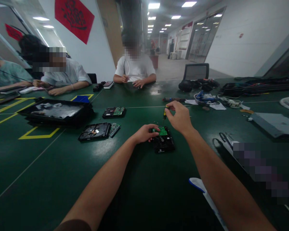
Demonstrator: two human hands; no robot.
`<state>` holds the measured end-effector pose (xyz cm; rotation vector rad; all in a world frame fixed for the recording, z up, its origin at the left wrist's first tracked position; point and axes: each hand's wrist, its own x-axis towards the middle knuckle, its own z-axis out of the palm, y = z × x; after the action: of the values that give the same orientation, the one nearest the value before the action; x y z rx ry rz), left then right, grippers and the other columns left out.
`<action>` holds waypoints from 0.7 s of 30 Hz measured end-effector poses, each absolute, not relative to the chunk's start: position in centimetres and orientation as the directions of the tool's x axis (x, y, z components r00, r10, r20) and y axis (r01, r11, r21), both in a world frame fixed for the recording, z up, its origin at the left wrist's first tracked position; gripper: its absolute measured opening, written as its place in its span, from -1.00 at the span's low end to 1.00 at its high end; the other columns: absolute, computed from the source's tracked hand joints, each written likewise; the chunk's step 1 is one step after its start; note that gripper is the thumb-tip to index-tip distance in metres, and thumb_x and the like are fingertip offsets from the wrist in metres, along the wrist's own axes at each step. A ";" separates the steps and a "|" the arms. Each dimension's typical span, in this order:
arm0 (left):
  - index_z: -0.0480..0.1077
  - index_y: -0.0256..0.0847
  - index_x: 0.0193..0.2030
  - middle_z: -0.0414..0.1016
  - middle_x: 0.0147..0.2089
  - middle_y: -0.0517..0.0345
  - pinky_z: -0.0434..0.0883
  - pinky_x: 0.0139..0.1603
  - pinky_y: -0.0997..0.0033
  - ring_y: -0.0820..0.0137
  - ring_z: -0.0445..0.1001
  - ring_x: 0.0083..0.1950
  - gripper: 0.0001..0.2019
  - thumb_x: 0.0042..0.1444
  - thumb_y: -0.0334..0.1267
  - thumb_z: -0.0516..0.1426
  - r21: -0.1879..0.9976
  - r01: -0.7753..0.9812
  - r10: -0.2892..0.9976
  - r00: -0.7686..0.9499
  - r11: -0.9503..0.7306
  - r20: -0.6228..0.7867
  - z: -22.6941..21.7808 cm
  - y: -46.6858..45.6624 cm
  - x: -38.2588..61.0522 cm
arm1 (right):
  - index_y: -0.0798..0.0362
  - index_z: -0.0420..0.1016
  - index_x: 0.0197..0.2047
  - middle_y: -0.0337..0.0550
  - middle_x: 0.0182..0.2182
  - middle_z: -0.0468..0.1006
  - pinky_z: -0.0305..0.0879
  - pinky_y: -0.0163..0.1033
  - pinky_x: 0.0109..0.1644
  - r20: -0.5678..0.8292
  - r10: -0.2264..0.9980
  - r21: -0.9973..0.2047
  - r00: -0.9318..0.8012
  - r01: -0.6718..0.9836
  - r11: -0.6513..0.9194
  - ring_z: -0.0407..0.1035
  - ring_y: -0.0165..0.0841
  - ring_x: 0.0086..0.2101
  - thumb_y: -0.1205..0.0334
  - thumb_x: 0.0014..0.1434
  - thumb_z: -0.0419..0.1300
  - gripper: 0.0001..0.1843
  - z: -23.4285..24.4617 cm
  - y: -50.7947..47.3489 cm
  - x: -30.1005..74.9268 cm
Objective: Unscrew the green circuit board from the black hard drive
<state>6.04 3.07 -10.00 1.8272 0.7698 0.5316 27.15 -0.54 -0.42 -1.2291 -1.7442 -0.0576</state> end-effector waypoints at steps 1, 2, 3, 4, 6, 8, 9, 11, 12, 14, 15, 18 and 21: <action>0.48 -0.24 0.06 0.39 0.27 -0.09 0.45 -0.52 0.55 0.63 0.42 -0.45 -0.66 0.21 -0.13 0.27 0.931 0.260 0.719 0.695 -0.255 0.002 -10.0 3.1 6.0 | -0.01 0.43 -0.15 -0.05 -0.19 0.57 0.39 0.00 -0.03 0.712 0.701 -0.452 -0.028 0.746 0.490 0.47 -0.18 -0.20 0.24 0.23 0.18 -0.89 -0.4 -0.5 27.2; 0.48 -0.24 0.06 0.39 0.27 -0.09 0.45 -0.51 0.55 0.63 0.42 -0.45 -0.66 0.21 -0.13 0.27 0.931 0.262 0.721 0.693 -0.252 0.000 -10.0 3.1 6.0 | -0.01 0.43 -0.15 -0.05 -0.19 0.57 0.39 0.01 -0.03 0.711 0.703 -0.451 -0.031 0.747 0.489 0.47 -0.18 -0.19 0.24 0.23 0.18 -0.89 -0.4 -0.6 27.2; 0.48 -0.24 0.06 0.39 0.27 -0.08 0.45 -0.51 0.55 0.63 0.42 -0.45 -0.66 0.21 -0.12 0.27 0.931 0.264 0.723 0.691 -0.252 0.000 -10.0 3.1 6.0 | -0.01 0.43 -0.15 -0.05 -0.19 0.57 0.39 0.01 -0.02 0.710 0.703 -0.451 -0.031 0.747 0.488 0.47 -0.18 -0.19 0.24 0.24 0.17 -0.89 -0.4 -0.6 27.2; 0.48 -0.23 0.05 0.38 0.27 -0.08 0.45 -0.51 0.55 0.64 0.42 -0.46 -0.66 0.21 -0.12 0.27 0.931 0.265 0.724 0.690 -0.253 0.001 -10.0 3.1 6.0 | -0.01 0.43 -0.14 -0.05 -0.19 0.57 0.39 0.01 -0.02 0.710 0.703 -0.450 -0.031 0.748 0.488 0.47 -0.18 -0.19 0.24 0.24 0.17 -0.89 -0.4 -0.6 27.2; 0.48 -0.22 0.05 0.37 0.29 -0.08 0.45 -0.52 0.54 0.64 0.41 -0.46 -0.66 0.21 -0.11 0.27 0.929 0.263 0.723 0.690 -0.261 0.008 -10.0 3.1 6.0 | -0.01 0.43 -0.14 -0.05 -0.19 0.57 0.40 0.00 -0.02 0.712 0.702 -0.449 -0.028 0.750 0.486 0.47 -0.18 -0.19 0.24 0.24 0.18 -0.89 -0.4 -0.6 27.2; 0.48 -0.22 0.05 0.35 0.30 -0.08 0.45 -0.52 0.54 0.64 0.41 -0.46 -0.66 0.21 -0.10 0.27 0.927 0.266 0.725 0.689 -0.264 0.009 -10.0 3.0 6.1 | -0.01 0.43 -0.14 -0.05 -0.19 0.57 0.40 0.00 -0.03 0.711 0.703 -0.454 -0.024 0.748 0.484 0.47 -0.18 -0.19 0.24 0.24 0.18 -0.88 -0.4 -0.6 27.2; 0.48 -0.22 0.06 0.35 0.31 -0.09 0.45 -0.52 0.54 0.64 0.41 -0.46 -0.66 0.21 -0.10 0.27 0.927 0.270 0.727 0.687 -0.261 0.005 -10.0 3.0 6.1 | -0.01 0.43 -0.14 -0.05 -0.19 0.56 0.40 0.00 -0.03 0.708 0.705 -0.459 -0.021 0.746 0.483 0.47 -0.18 -0.19 0.23 0.24 0.18 -0.88 -0.5 -0.6 27.2; 0.48 -0.22 0.06 0.34 0.31 -0.09 0.44 -0.52 0.54 0.64 0.41 -0.46 -0.66 0.21 -0.10 0.27 0.928 0.275 0.730 0.683 -0.253 -0.003 -9.9 2.9 6.1 | -0.02 0.43 -0.13 -0.05 -0.19 0.56 0.41 0.01 -0.03 0.704 0.710 -0.473 -0.013 0.737 0.483 0.48 -0.18 -0.19 0.22 0.24 0.18 -0.88 -0.5 -0.6 27.2; 0.48 -0.22 0.06 0.34 0.31 -0.10 0.44 -0.51 0.55 0.64 0.41 -0.45 -0.66 0.21 -0.11 0.27 0.929 0.273 0.730 0.683 -0.251 -0.004 -9.9 2.9 6.1 | -0.02 0.42 -0.13 -0.05 -0.18 0.56 0.41 0.01 -0.03 0.702 0.712 -0.480 -0.008 0.733 0.482 0.47 -0.18 -0.19 0.22 0.24 0.18 -0.88 -0.5 -0.6 27.2; 0.48 -0.23 0.05 0.33 0.32 -0.11 0.43 -0.51 0.55 0.65 0.41 -0.45 -0.67 0.21 -0.12 0.27 0.932 0.263 0.727 0.687 -0.251 0.003 -9.8 2.9 6.0 | -0.03 0.42 -0.12 -0.05 -0.18 0.56 0.41 0.01 -0.03 0.701 0.713 -0.484 -0.003 0.732 0.479 0.47 -0.18 -0.19 0.21 0.25 0.17 -0.88 -0.6 -0.6 27.2; 0.48 -0.23 0.05 0.33 0.32 -0.11 0.43 -0.52 0.55 0.65 0.41 -0.45 -0.67 0.21 -0.13 0.27 0.933 0.256 0.724 0.690 -0.254 0.007 -9.8 2.9 6.0 | -0.03 0.43 -0.12 -0.06 -0.18 0.55 0.41 0.01 -0.03 0.701 0.713 -0.482 -0.005 0.734 0.478 0.47 -0.18 -0.19 0.20 0.26 0.17 -0.87 -0.6 -0.7 27.2; 0.47 -0.24 0.04 0.32 0.33 -0.12 0.43 -0.53 0.55 0.65 0.41 -0.47 -0.68 0.21 -0.15 0.27 0.935 0.241 0.721 0.692 -0.261 0.023 -9.9 2.9 6.0 | -0.02 0.43 -0.12 -0.06 -0.18 0.54 0.41 0.00 -0.03 0.704 0.711 -0.474 -0.011 0.738 0.480 0.47 -0.19 -0.19 0.20 0.26 0.18 -0.87 -0.6 -0.8 27.2; 0.48 -0.23 0.04 0.30 0.34 -0.12 0.42 -0.53 0.56 0.66 0.40 -0.47 -0.68 0.20 -0.16 0.27 0.933 0.248 0.726 0.687 -0.260 0.020 -10.0 2.9 6.0 | -0.02 0.44 -0.11 -0.05 -0.17 0.54 0.41 0.01 -0.02 0.703 0.711 -0.481 -0.001 0.736 0.477 0.46 -0.19 -0.18 0.19 0.27 0.18 -0.87 -0.6 -0.9 27.1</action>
<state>6.03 2.90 -9.99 1.8223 0.7702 0.5558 27.13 -0.87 -0.61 -1.2431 -1.7195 -0.0308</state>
